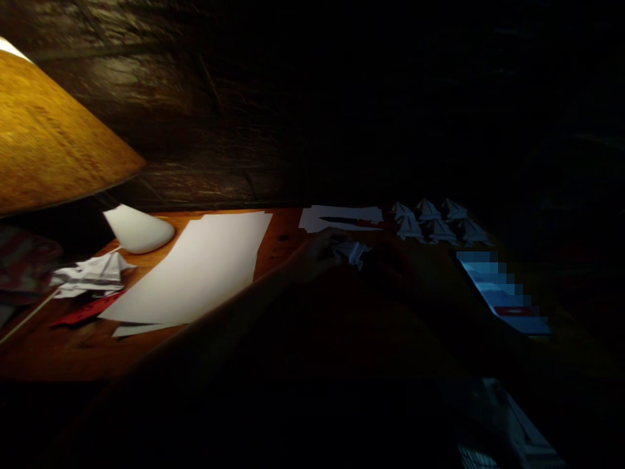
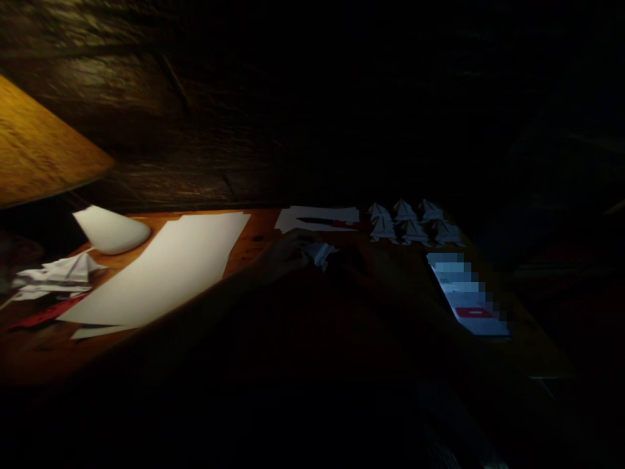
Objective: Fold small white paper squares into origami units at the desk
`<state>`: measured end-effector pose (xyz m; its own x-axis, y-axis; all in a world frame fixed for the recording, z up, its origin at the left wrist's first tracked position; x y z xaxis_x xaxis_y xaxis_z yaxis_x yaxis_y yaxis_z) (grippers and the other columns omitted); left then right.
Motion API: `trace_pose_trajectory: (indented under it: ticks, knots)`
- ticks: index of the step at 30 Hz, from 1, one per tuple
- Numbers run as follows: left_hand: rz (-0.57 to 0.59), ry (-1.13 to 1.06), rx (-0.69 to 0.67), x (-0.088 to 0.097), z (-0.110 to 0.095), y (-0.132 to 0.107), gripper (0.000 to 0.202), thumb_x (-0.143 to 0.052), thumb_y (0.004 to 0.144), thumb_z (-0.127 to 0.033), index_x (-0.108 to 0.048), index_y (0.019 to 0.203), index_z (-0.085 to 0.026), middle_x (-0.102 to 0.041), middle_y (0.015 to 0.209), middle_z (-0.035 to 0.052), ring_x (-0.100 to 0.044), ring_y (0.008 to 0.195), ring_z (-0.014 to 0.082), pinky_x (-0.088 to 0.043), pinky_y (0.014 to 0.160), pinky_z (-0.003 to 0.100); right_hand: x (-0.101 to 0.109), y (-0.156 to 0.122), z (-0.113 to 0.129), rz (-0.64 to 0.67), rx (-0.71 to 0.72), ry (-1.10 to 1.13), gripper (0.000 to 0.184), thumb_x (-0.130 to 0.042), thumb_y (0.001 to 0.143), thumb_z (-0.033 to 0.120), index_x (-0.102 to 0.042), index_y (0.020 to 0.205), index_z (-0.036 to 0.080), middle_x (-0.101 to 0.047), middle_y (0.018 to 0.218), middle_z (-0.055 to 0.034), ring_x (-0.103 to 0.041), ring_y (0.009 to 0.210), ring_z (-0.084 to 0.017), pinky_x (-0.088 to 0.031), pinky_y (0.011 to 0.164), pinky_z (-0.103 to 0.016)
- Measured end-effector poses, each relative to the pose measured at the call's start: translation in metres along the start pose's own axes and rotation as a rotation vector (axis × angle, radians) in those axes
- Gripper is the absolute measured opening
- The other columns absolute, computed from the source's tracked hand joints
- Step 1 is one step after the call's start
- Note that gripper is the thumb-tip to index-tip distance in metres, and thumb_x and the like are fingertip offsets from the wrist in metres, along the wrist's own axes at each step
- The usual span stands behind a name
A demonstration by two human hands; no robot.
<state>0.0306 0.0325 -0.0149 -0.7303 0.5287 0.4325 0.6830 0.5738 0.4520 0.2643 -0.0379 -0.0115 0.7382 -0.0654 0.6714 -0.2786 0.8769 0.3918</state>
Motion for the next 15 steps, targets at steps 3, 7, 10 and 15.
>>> trace_pose_trajectory:
  ticks: [3, 7, 10, 15]
  knots:
    - [-0.033, -0.105, 0.010, -0.001, -0.002, 0.001, 0.046, -0.069, 0.086, -0.015, -0.057, 0.130, -0.019, -0.064, 0.131, 0.0129, -0.062, 0.123, 0.0243, -0.052, 0.105, 0.042, 0.001, 0.001, 0.003, -0.023, -0.053, 0.136, 0.033, -0.062, 0.093, 0.033, -0.061, 0.125, 0.028, -0.072, 0.120, -0.0063, -0.067, 0.110, -0.027, -0.051, 0.096, -0.045]
    - [-0.012, -0.034, -0.021, -0.010, -0.013, 0.003, 0.048, -0.069, 0.083, -0.010, -0.059, 0.128, -0.020, -0.064, 0.126, 0.0113, -0.063, 0.118, 0.0241, -0.052, 0.104, 0.045, 0.001, 0.002, 0.012, 0.057, -0.121, 0.352, 0.025, -0.057, 0.096, 0.044, -0.071, 0.106, 0.025, -0.074, 0.109, -0.0042, -0.068, 0.099, -0.024, -0.053, 0.088, -0.037]
    - [-0.018, 0.119, -0.103, -0.015, -0.024, 0.003, 0.050, -0.068, 0.081, -0.007, -0.059, 0.129, -0.021, -0.062, 0.125, 0.0103, -0.061, 0.119, 0.0247, -0.051, 0.104, 0.048, -0.001, 0.000, 0.012, 0.096, -0.252, 0.473, 0.032, -0.063, 0.091, 0.050, -0.074, 0.093, 0.021, -0.074, 0.091, -0.0042, -0.067, 0.080, -0.020, -0.052, 0.070, -0.032]
    - [0.009, 0.290, -0.211, -0.024, -0.041, 0.001, 0.062, -0.058, 0.078, 0.001, -0.053, 0.136, -0.023, -0.056, 0.131, 0.0109, -0.054, 0.126, 0.0251, -0.048, 0.107, 0.049, -0.006, -0.001, 0.007, 0.156, -0.346, 0.555, 0.029, -0.077, 0.078, 0.047, -0.076, 0.086, 0.019, -0.073, 0.082, -0.0041, -0.063, 0.071, -0.018, -0.049, 0.061, -0.029]
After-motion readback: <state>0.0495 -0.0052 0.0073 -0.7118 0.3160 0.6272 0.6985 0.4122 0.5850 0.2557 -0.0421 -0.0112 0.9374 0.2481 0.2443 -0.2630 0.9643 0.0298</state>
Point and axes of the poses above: each hand's wrist, its own y-axis towards the middle knuckle, its own x-axis out of the back of the hand, z = x × y, the point moved 3 cm from there along y, towards the middle knuckle
